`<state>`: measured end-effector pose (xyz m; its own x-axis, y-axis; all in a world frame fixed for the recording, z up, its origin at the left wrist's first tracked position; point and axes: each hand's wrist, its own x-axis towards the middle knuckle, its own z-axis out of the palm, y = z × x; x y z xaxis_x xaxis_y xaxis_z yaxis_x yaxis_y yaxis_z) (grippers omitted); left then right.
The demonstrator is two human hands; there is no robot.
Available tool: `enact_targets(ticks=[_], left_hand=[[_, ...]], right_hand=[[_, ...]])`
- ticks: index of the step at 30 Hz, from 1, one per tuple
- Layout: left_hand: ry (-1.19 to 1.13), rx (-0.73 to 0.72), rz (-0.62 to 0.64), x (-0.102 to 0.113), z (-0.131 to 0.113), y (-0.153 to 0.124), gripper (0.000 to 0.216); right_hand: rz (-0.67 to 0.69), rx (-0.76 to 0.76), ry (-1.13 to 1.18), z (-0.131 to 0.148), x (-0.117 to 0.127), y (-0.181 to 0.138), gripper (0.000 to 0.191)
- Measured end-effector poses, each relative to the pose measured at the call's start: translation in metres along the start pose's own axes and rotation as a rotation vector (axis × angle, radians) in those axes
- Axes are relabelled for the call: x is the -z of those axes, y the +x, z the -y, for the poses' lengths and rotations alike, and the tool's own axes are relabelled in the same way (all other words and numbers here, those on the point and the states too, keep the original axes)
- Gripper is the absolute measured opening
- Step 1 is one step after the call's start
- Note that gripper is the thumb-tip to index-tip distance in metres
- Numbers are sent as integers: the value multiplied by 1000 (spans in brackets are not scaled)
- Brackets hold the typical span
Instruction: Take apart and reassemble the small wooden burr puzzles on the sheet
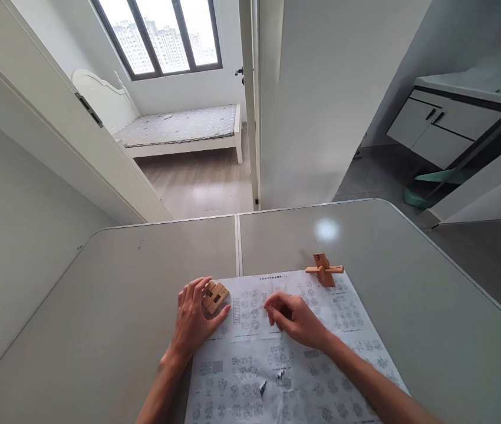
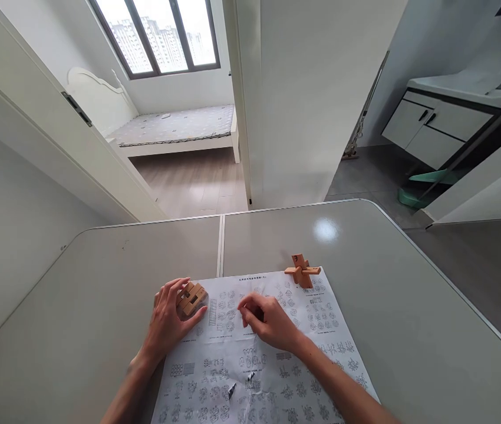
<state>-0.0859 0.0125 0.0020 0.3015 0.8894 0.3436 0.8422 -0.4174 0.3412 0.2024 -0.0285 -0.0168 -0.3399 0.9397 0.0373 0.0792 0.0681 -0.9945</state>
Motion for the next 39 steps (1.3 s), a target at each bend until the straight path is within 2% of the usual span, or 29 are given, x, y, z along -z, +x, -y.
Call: enact_targets(ticks=[16,28,31,35,39], left_hand=[[2,129,-35,-5,-1,-4,56],[-40,107,-113,-7,-1,-6,54],[-87,87,-141,-8,-11,-3,54],[-187,44,-164,-8,-37,4,54],[-260,-15,-164,-11,-67,16,54]], right_hand=[[15,52,-96,-2,-1,-1,16],[1,62,-121,0,-1,0,13],[1,48,-105,1,-1,0,14],[-54,42,-31,-1,-1,2,18],[-47,64,201,-6,2,4,47]])
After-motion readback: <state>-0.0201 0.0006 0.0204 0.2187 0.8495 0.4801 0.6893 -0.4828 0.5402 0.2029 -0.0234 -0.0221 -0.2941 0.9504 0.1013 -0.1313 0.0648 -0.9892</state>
